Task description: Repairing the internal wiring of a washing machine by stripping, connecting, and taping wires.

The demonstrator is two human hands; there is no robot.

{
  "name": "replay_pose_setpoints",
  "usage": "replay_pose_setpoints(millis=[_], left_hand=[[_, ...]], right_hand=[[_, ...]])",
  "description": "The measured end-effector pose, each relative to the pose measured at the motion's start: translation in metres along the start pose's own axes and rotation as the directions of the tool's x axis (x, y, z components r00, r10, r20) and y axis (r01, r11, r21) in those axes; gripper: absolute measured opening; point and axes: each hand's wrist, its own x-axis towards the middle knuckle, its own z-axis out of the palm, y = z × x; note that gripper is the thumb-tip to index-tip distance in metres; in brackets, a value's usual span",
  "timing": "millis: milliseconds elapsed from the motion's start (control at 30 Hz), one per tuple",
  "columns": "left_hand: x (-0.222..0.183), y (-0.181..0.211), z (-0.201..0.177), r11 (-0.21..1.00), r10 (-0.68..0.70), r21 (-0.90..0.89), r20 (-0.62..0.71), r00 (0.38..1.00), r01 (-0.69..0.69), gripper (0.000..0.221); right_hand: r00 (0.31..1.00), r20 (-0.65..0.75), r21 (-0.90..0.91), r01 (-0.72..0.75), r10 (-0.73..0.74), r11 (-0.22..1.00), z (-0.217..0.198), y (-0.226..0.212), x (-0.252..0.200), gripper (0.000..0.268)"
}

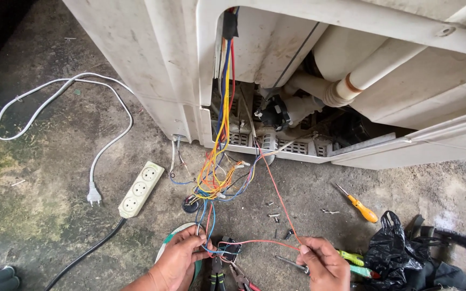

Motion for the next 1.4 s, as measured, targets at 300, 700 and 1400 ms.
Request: replay_pose_setpoints(millis=[300, 700, 1400], left_hand=[[-0.004, 0.007, -0.002, 1.0, -0.018, -0.005, 0.027, 0.999, 0.018, 0.009], [-0.016, 0.023, -0.001, 0.998, -0.051, 0.023, 0.002, 0.999, 0.051, 0.011], [-0.016, 0.019, 0.003, 0.997, -0.04, 0.064, -0.017, 0.999, 0.041, 0.012]], right_hand=[[0.978, -0.163, -0.119, 0.108, -0.127, 0.987, 0.013, -0.037, -0.005, 0.017], [0.987, -0.141, -0.192, 0.049, -0.077, 0.98, 0.026, -0.042, -0.013, 0.017], [0.985, -0.164, -0.041, -0.07, 0.062, 0.997, 0.049, -0.031, -0.028, 0.02]])
